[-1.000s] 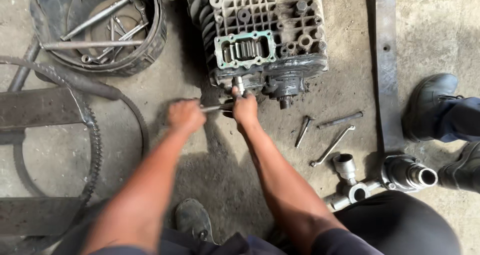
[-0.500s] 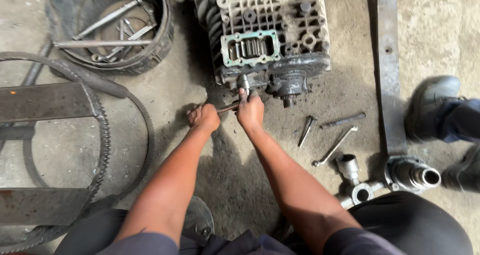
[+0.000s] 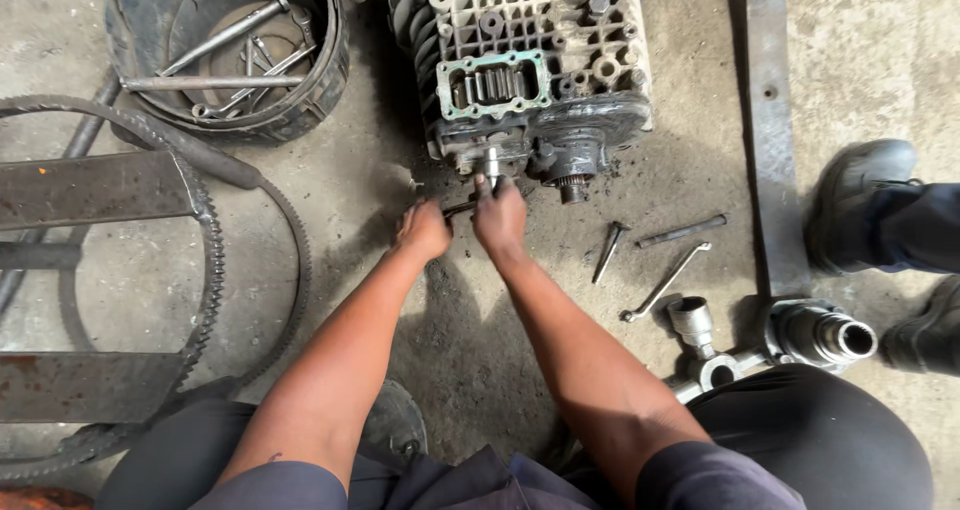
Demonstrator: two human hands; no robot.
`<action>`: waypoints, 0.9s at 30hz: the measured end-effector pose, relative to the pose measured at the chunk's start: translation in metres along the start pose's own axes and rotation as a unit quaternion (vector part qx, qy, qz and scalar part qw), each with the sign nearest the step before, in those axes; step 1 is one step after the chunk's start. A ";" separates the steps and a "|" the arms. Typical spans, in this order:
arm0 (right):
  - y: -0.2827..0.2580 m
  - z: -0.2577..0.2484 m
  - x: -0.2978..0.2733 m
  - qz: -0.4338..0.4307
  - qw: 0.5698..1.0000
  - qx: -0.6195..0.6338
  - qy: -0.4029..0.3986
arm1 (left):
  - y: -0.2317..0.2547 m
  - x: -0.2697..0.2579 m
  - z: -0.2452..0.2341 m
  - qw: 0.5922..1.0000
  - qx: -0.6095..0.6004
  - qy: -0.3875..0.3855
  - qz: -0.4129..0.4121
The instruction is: The person manipulates a transmission housing on the floor, using their hands to align and insert metal components into a side opening, then uses a socket wrench to tighten bolts on the housing.
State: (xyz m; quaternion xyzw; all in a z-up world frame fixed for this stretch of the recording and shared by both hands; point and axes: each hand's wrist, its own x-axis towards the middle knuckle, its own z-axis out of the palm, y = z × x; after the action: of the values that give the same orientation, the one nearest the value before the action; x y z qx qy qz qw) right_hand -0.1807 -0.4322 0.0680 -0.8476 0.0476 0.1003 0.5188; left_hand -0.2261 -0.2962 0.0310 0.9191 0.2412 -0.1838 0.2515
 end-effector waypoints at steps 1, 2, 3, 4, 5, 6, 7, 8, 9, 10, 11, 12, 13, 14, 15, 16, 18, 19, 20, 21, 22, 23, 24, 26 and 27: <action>0.002 0.001 -0.001 -0.037 0.998 -0.035 0.027 | 0.000 -0.003 -0.003 1.000 0.003 0.001 -0.013; 0.003 0.002 0.001 0.003 1.000 0.021 0.004 | -0.001 -0.006 -0.012 1.000 0.007 0.005 -0.027; 0.001 0.001 0.003 0.042 0.996 0.077 -0.019 | -0.002 -0.011 -0.024 1.000 -0.004 -0.008 -0.024; -0.001 0.002 0.003 0.083 0.987 0.133 -0.046 | -0.005 -0.018 -0.040 0.999 -0.015 -0.022 -0.024; -0.005 0.000 0.007 0.122 0.965 0.215 -0.083 | -0.006 -0.026 -0.059 0.999 -0.026 -0.036 -0.025; -0.010 -0.004 0.012 0.162 0.934 0.296 -0.119 | -0.003 -0.033 -0.078 0.997 0.022 -0.072 -0.029; -0.014 -0.008 0.013 0.201 0.893 0.372 -0.153 | 0.003 -0.039 -0.100 0.991 0.070 -0.108 -0.033; -0.019 -0.009 0.011 0.217 0.876 0.406 -0.147 | 0.013 -0.045 -0.123 0.982 0.116 -0.141 -0.036; -0.022 -0.010 0.010 0.232 0.857 0.439 -0.141 | 0.025 -0.053 -0.145 0.984 0.130 -0.122 -0.017; -0.024 -0.009 0.008 0.248 0.836 0.470 -0.136 | 0.036 -0.063 -0.166 0.984 0.143 -0.104 0.001; -0.024 -0.007 0.008 0.273 0.813 0.497 -0.135 | 0.048 -0.075 -0.185 0.984 0.157 -0.086 0.020; -0.023 -0.006 0.009 0.298 0.787 0.524 -0.132 | 0.064 -0.085 -0.203 0.981 0.171 -0.089 0.022; -0.022 -0.004 0.010 0.322 0.760 0.550 -0.129 | 0.080 -0.095 -0.217 0.978 0.184 -0.091 0.024; -0.021 -0.004 0.011 0.323 0.733 0.581 -0.144 | 0.094 -0.106 -0.227 0.978 0.188 -0.070 0.062; -0.022 -0.004 0.012 0.324 0.705 0.611 -0.159 | 0.107 -0.116 -0.232 0.975 0.191 -0.049 0.099; -0.024 -0.006 0.011 0.323 0.677 0.639 -0.173 | 0.120 -0.124 -0.232 0.974 0.182 -0.025 0.131; -0.034 -0.013 0.012 0.345 0.648 0.663 -0.147 | 0.141 -0.133 -0.224 0.960 0.157 0.060 0.223; -0.038 -0.017 0.012 0.355 0.634 0.674 -0.134 | 0.149 -0.134 -0.218 0.942 0.141 0.120 0.281; -0.039 -0.018 0.011 0.328 0.662 0.656 -0.157 | 0.151 -0.135 -0.214 0.917 0.124 0.178 0.335; -0.036 -0.018 0.012 0.300 0.688 0.636 -0.179 | 0.150 -0.134 -0.212 0.916 0.114 0.189 0.335; -0.030 -0.016 0.014 0.273 0.713 0.614 -0.203 | 0.148 -0.132 -0.211 0.916 0.104 0.200 0.332; -0.026 -0.009 0.019 0.289 0.687 0.639 -0.190 | 0.146 -0.130 -0.210 0.916 0.093 0.211 0.329; -0.024 -0.002 0.026 0.305 0.660 0.663 -0.178 | 0.141 -0.127 -0.211 0.932 0.138 0.183 0.280; -0.018 0.004 0.029 0.321 0.675 0.645 -0.156 | 0.123 -0.119 -0.218 0.949 0.226 0.124 0.179; -0.018 0.005 0.028 0.321 0.716 0.602 -0.147 | 0.114 -0.113 -0.219 0.955 0.234 0.101 0.151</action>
State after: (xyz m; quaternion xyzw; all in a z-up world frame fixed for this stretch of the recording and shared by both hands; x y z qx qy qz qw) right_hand -0.1505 -0.4192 0.0754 -0.2647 0.2908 0.3344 0.8565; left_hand -0.2093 -0.3019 0.3019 0.9916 0.0741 -0.1018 0.0282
